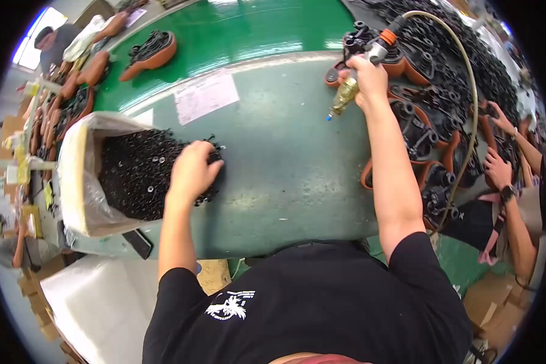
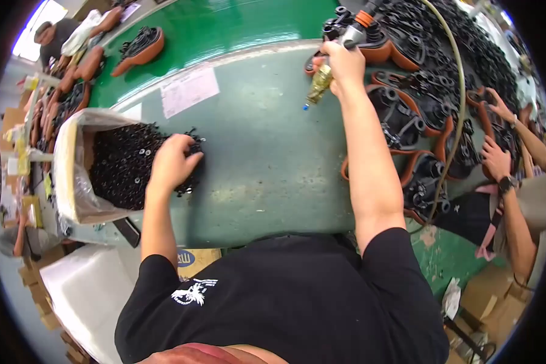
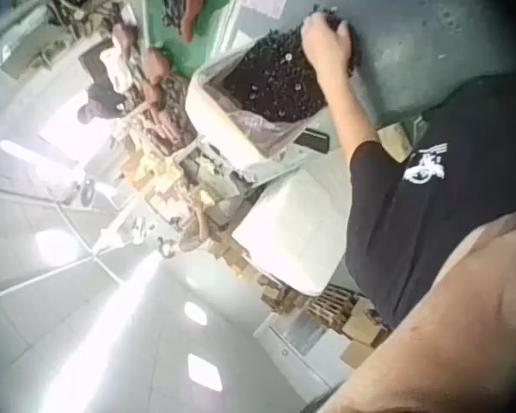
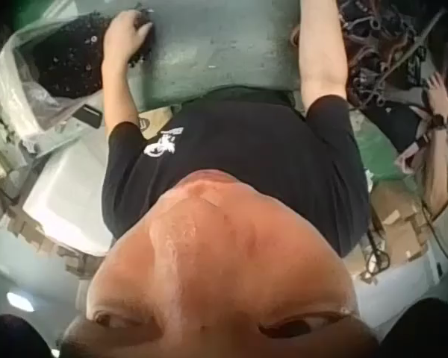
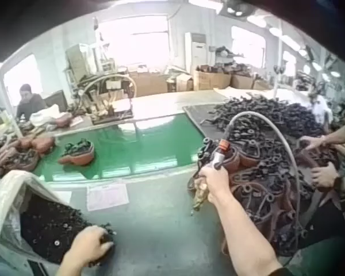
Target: Assembling bicycle seats by attaching components with an air-powered screwdriver.
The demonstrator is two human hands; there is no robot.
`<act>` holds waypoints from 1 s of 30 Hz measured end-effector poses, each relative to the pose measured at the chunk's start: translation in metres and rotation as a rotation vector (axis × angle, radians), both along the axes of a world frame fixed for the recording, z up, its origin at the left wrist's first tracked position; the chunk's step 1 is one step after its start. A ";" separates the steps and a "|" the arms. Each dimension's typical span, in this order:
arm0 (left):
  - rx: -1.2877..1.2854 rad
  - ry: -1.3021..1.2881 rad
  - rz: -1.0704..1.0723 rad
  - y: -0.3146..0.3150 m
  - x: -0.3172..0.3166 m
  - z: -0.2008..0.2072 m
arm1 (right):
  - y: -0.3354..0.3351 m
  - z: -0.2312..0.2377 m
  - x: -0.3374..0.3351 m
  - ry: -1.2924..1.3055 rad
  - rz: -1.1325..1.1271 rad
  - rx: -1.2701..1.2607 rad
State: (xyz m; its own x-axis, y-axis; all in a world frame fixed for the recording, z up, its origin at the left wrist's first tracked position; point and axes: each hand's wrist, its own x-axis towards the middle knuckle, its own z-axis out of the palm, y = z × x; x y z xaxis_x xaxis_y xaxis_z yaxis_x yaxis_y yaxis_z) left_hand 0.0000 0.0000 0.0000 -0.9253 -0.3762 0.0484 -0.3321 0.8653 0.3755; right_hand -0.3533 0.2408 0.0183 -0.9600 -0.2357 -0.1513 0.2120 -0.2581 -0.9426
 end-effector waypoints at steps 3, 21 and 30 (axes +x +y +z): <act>-0.114 0.081 0.001 0.004 0.010 -0.024 | 0.003 0.000 0.023 0.034 0.057 0.052; 1.159 0.694 0.194 0.081 0.012 -0.024 | 0.176 0.063 0.200 0.077 0.573 0.139; 2.106 0.551 -0.219 0.185 0.006 0.007 | 0.119 0.106 0.206 0.752 0.695 -0.555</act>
